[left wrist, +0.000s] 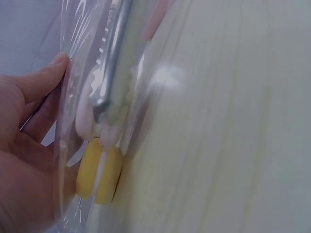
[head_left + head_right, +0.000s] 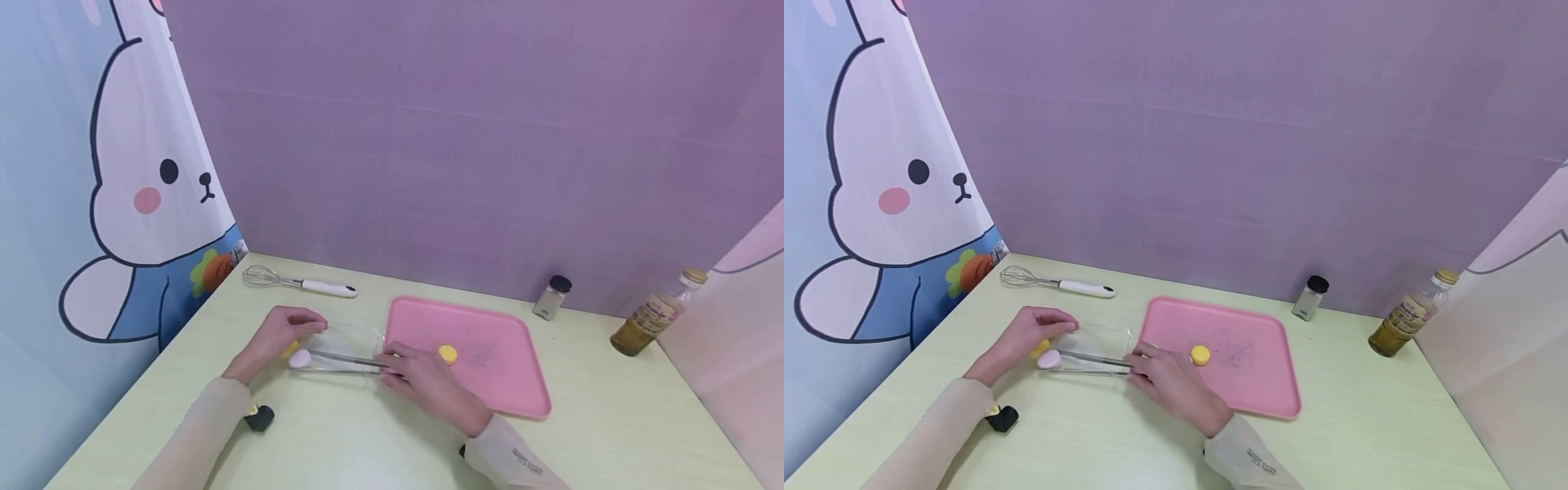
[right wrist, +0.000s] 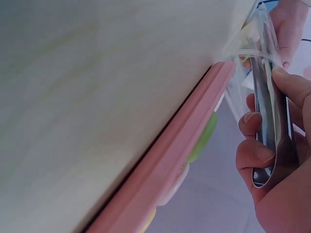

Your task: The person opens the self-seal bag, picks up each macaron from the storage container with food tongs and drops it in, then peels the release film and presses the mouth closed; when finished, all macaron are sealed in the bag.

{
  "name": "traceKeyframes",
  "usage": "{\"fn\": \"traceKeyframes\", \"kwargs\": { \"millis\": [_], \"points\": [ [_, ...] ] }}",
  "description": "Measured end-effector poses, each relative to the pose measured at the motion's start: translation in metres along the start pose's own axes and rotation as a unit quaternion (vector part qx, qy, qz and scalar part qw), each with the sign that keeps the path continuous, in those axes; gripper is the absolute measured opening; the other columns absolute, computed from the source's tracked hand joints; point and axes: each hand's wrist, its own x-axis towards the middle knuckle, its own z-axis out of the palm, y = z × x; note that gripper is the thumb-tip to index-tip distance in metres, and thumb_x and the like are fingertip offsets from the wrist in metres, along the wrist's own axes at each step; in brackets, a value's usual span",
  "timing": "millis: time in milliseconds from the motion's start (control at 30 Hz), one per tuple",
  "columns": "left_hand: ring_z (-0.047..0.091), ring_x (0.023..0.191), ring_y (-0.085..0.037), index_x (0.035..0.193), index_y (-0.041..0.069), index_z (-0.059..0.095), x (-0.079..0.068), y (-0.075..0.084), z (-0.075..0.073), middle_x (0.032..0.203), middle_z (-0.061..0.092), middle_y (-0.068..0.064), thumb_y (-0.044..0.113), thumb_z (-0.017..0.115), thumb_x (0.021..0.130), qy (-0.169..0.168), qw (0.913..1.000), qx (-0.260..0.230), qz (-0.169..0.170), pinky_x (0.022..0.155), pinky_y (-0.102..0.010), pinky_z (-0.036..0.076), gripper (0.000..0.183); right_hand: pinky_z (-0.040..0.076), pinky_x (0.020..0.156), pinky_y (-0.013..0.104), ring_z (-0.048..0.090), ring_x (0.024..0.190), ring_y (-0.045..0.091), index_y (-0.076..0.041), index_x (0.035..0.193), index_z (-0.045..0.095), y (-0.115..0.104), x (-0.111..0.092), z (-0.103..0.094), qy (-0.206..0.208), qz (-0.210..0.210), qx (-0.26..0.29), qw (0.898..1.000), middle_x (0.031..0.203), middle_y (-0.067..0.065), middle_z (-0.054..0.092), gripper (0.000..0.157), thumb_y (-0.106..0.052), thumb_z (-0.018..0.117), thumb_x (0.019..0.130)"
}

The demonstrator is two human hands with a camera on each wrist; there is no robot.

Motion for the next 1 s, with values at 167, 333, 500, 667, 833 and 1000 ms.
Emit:
{"fn": "traceKeyframes", "kwargs": {
  "millis": [167,333,500,667,833,1000],
  "points": [
    [0.066,0.102,-0.018,0.105,0.013,0.079,-0.0003,0.0004,0.0002,0.104,0.076,0.0,0.029,0.075,0.093,-0.001,1.0,-0.004,0.003,0.094,-0.04,0.048,0.02,0.047,0.068,0.018,0.06,0.081,0.002,-0.02,0.125,0.072,-0.0009,0.0053,0.0011,-0.011,0.002,0.005,1.0,0.113,-0.009,0.065,0.028,-0.028,0.069,0.099],
    [0.066,0.102,-0.018,0.106,0.012,0.079,-0.0003,-0.0001,0.0,0.104,0.076,0.0,0.03,0.076,0.093,-0.003,0.9999,-0.008,0.011,0.095,-0.04,0.048,0.022,0.045,0.064,0.017,0.061,0.082,0.001,-0.021,0.125,0.072,-0.0025,0.0094,0.0008,-0.022,0.014,0.011,1.0,0.112,-0.01,0.065,0.028,-0.03,0.068,0.099],
    [0.066,0.101,-0.018,0.106,0.012,0.079,-0.0009,-0.0003,-0.0002,0.103,0.076,0.0,0.03,0.076,0.093,-0.004,0.9999,-0.01,0.012,0.094,-0.039,0.049,0.022,0.045,0.064,0.018,0.062,0.083,0.001,-0.02,0.124,0.073,-0.0037,0.0109,0.0007,-0.029,0.023,0.021,0.999,0.112,-0.009,0.066,0.027,-0.031,0.068,0.099],
    [0.066,0.101,-0.019,0.106,0.011,0.079,-0.0011,-0.0005,-0.0006,0.103,0.076,-0.001,0.03,0.075,0.093,-0.006,0.9999,-0.008,0.013,0.092,-0.039,0.049,0.022,0.045,0.064,0.017,0.061,0.081,0.0,-0.019,0.123,0.073,-0.0038,0.0106,0.0022,-0.028,0.021,0.025,0.999,0.111,-0.009,0.065,0.027,-0.03,0.068,0.099],
    [0.066,0.1,-0.018,0.107,0.01,0.079,-0.0009,-0.001,-0.0007,0.104,0.076,-0.001,0.03,0.075,0.093,-0.007,0.9999,-0.006,0.014,0.093,-0.039,0.049,0.025,0.045,0.063,0.017,0.061,0.082,0.0,-0.019,0.124,0.072,-0.0035,0.01,0.0032,-0.028,0.021,0.021,0.999,0.112,-0.009,0.065,0.028,-0.03,0.068,0.099],
    [0.066,0.101,-0.019,0.108,0.01,0.078,-0.0008,-0.001,-0.0009,0.104,0.075,-0.001,0.031,0.075,0.094,-0.01,0.9999,-0.007,0.011,0.093,-0.039,0.049,0.025,0.043,0.062,0.016,0.062,0.082,0.0,-0.019,0.124,0.072,-0.0036,0.0095,0.0033,-0.03,0.023,0.013,0.999,0.112,-0.009,0.064,0.029,-0.032,0.068,0.099]
  ]
}}
